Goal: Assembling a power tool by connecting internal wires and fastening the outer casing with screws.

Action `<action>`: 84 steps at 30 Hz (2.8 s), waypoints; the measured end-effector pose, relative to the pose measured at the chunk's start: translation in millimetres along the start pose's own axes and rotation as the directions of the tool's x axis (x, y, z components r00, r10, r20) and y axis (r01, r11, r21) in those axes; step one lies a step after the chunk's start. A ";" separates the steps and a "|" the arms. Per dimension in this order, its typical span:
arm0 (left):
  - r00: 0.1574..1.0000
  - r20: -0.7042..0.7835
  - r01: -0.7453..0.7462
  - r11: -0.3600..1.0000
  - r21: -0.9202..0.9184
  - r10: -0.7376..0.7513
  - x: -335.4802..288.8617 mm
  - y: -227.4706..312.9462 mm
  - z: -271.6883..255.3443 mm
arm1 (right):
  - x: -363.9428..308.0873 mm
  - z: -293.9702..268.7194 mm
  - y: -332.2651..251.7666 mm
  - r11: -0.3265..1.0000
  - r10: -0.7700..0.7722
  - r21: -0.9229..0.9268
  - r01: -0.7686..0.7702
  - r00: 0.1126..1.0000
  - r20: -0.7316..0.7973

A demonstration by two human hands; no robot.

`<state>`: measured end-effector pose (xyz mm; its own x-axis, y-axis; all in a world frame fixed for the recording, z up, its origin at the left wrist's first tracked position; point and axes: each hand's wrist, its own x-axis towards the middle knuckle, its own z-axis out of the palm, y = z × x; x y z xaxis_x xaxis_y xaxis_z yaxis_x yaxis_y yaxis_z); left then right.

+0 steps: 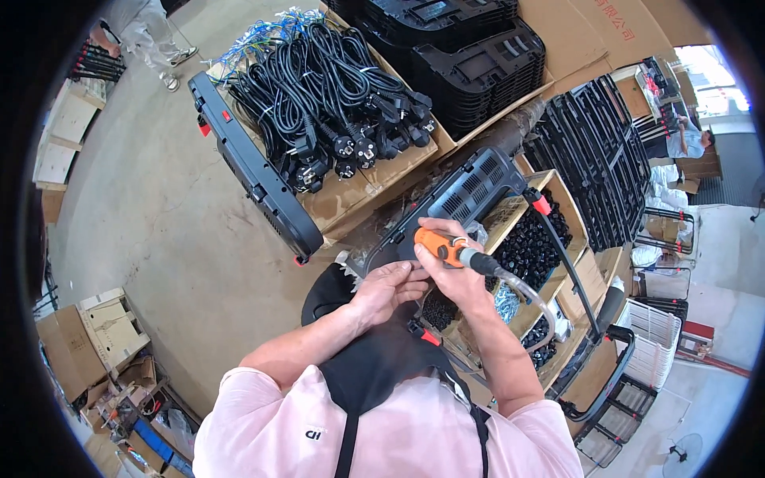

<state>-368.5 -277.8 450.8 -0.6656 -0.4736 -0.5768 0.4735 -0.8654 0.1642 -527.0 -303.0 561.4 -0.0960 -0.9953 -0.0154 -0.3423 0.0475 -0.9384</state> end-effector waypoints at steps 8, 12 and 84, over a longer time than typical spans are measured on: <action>0.997 -0.058 0.049 0.999 0.007 -0.049 0.1 4.2 -4.3 | 4.2 4.5 -3.0 0.998 0.063 -0.001 -0.063 0.998 0.025; 0.996 -0.082 0.032 0.999 -0.026 -0.034 -0.4 13.4 3.1 | -8.2 -3.7 -3.2 0.998 0.054 0.045 -0.051 0.997 -0.057; 0.957 0.280 -0.260 0.197 0.945 -0.078 3.0 -36.5 42.9 | -359.4 -18.4 -4.1 0.520 0.843 0.852 0.061 0.125 -0.524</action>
<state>-412.5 -254.7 477.4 -0.8354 -0.4313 -0.3407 -0.2786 -0.2022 0.9389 -508.3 56.0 577.1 -0.7901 -0.0395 -0.6117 0.6120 -0.1084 -0.7834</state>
